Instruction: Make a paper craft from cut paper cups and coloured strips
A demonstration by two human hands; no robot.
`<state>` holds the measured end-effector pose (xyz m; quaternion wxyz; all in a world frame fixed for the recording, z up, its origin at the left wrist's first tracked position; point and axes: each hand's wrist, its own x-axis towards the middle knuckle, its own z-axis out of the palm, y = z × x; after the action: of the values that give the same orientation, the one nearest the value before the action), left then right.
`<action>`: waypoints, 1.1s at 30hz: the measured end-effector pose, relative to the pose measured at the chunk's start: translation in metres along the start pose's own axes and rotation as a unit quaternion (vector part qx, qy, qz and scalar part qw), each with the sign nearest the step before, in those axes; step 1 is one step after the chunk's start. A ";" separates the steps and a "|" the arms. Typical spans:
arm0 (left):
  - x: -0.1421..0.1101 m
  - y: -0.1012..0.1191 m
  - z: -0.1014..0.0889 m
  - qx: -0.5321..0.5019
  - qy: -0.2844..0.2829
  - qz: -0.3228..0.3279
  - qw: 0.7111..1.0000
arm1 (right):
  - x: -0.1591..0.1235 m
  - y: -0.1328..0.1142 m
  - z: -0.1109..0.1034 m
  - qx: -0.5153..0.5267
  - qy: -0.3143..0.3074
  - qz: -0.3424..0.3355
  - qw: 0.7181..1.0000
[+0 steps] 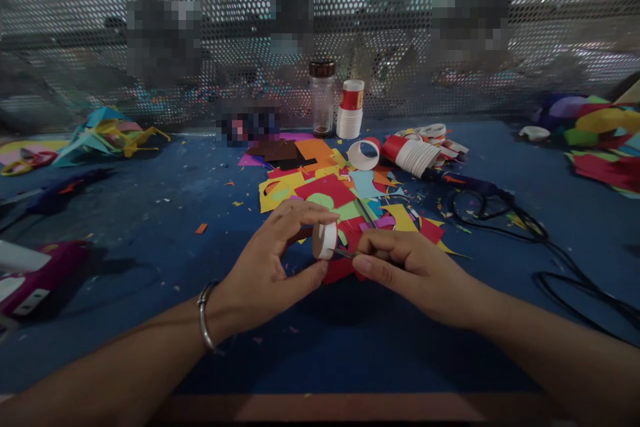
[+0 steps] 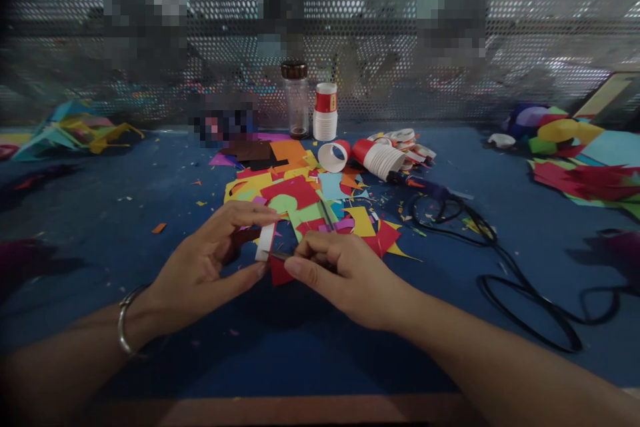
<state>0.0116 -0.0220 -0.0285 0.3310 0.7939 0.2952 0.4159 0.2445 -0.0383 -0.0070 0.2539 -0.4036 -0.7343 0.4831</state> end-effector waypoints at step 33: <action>0.002 -0.001 -0.001 0.022 -0.011 -0.005 1.000 | 0.001 0.006 -0.004 0.013 0.018 0.007 1.000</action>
<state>0.0115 -0.0199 -0.0280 0.3185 0.8042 0.3045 0.3989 0.2497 -0.0343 -0.0108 0.2692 -0.4141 -0.7202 0.4872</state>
